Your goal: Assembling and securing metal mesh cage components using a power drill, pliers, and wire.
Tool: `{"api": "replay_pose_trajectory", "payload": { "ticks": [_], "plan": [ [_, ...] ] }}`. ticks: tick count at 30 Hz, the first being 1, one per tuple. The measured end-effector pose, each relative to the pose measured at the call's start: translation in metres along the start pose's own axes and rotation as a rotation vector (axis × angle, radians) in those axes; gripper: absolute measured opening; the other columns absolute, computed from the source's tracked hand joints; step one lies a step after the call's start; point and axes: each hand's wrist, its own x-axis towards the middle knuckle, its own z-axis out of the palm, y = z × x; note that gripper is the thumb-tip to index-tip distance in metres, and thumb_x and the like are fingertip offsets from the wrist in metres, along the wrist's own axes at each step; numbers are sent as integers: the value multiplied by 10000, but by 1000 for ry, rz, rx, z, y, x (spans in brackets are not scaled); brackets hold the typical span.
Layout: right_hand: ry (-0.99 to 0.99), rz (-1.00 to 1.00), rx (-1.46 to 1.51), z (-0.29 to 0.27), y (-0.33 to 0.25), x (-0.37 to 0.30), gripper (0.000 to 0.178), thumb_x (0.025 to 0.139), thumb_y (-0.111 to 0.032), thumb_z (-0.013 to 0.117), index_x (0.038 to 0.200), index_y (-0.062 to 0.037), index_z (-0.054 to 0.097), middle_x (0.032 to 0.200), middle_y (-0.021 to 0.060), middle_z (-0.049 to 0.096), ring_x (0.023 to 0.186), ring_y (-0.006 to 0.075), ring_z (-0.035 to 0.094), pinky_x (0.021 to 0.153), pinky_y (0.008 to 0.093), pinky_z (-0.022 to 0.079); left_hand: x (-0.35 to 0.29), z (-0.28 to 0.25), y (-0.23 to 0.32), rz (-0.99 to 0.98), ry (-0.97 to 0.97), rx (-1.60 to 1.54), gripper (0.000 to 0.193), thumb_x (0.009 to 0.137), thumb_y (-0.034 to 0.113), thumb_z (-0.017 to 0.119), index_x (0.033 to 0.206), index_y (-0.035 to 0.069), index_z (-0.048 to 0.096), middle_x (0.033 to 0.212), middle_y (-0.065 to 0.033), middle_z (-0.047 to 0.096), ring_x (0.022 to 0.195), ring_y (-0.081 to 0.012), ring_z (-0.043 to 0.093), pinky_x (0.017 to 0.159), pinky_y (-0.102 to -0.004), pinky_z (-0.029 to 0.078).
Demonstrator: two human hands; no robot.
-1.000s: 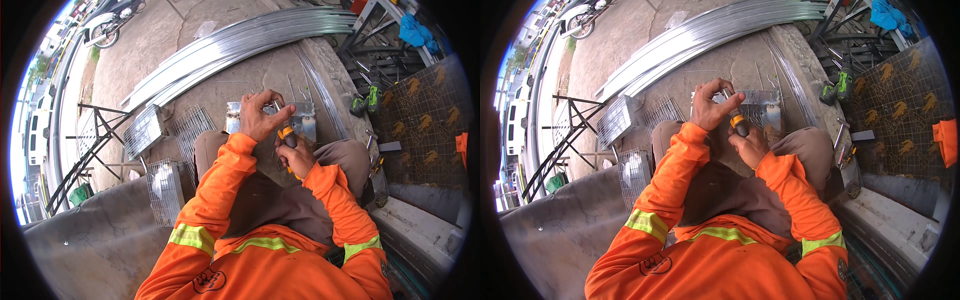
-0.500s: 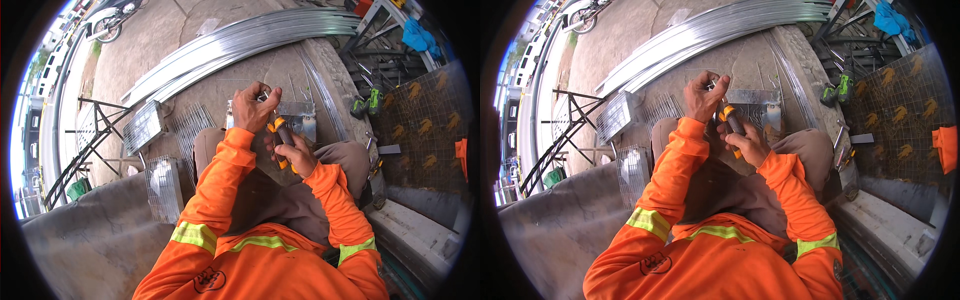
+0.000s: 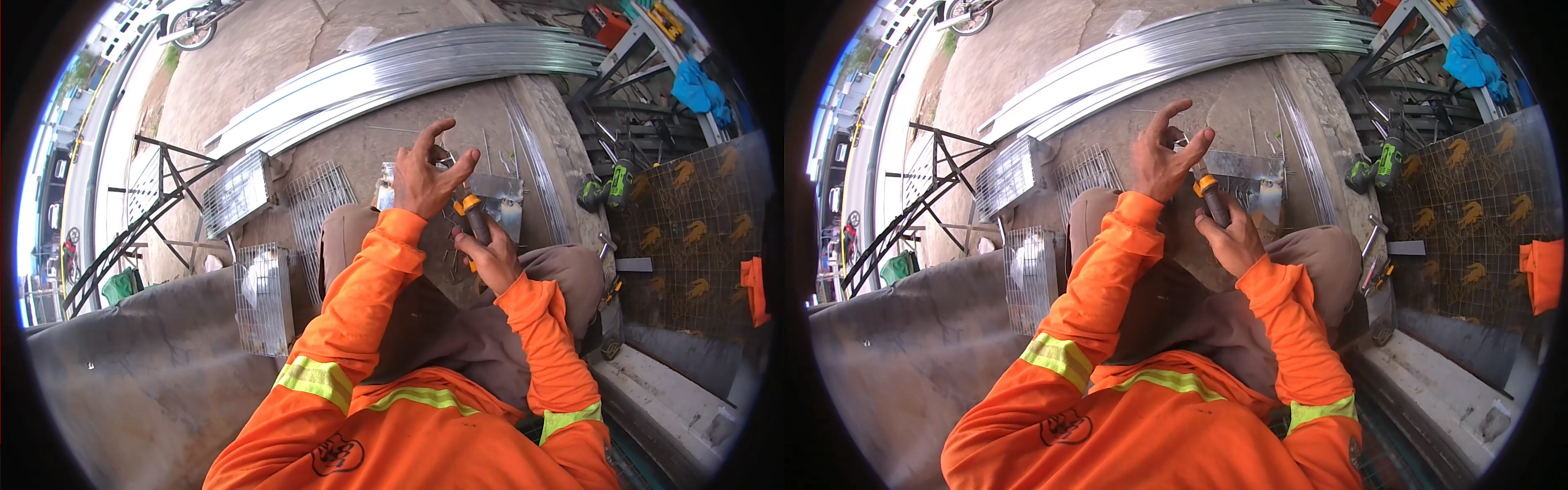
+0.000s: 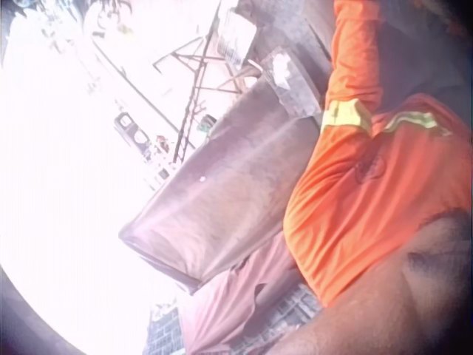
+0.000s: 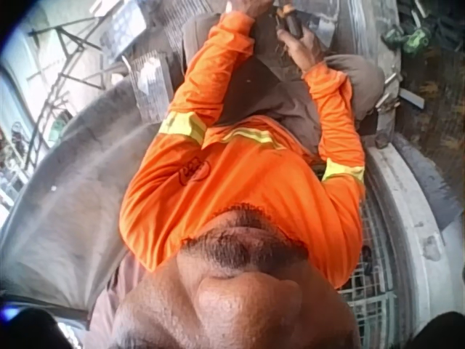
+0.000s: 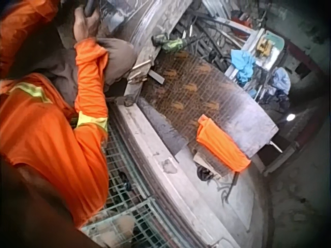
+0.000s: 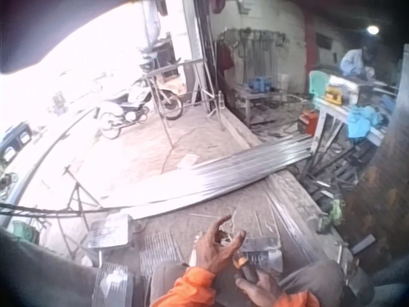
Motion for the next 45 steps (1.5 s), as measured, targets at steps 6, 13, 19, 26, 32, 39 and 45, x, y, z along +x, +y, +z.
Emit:
{"api": "replay_pose_trajectory", "payload": {
  "ticks": [6,13,19,26,32,39,45],
  "plan": [
    [100,-16,-67,2,19,14,263,927,-276,643,996,-22,627,802,41,624,719,136,584,673,298,466,2,8,-6,388,178,102,487,797,321,793,1209,101,657,596,-17,580,526,-89,498,517,-278,415],
    [122,127,-33,11,-11,3,354,946,-349,628,971,3,620,738,97,608,672,252,608,647,388,471,-2,3,6,14,36,-6,458,790,424,760,1161,171,676,774,-51,673,718,-246,597,760,-376,469],
    [91,-129,-290,7,13,2,310,925,-306,650,947,1,614,725,134,613,676,288,604,658,413,472,3,-10,6,553,64,145,349,801,441,760,938,126,697,778,-34,686,720,-218,642,756,-355,461],
    [-45,53,-34,8,-7,-13,216,920,-232,632,928,-17,614,698,81,589,581,175,573,567,340,456,-2,-23,13,317,-198,33,279,773,310,834,756,79,680,671,-19,666,613,-138,634,580,-292,479],
    [-43,22,54,8,-5,-13,160,926,-180,613,958,-24,596,671,17,546,535,102,507,495,277,419,0,-22,12,294,-212,-8,300,717,266,887,713,77,654,638,-3,646,582,-99,610,535,-265,456],
    [-107,82,164,9,-3,-15,132,892,-108,582,990,-20,572,661,13,521,523,91,471,474,257,389,-1,-23,16,414,-131,26,347,693,353,878,671,108,633,627,-9,617,537,-153,580,506,-297,435],
    [-150,147,223,7,-10,-17,172,880,-119,550,999,5,560,687,32,520,558,104,482,503,273,405,0,-21,13,449,-110,0,325,706,318,870,647,105,631,605,-14,608,523,-150,576,495,-290,427]
  ]
}}
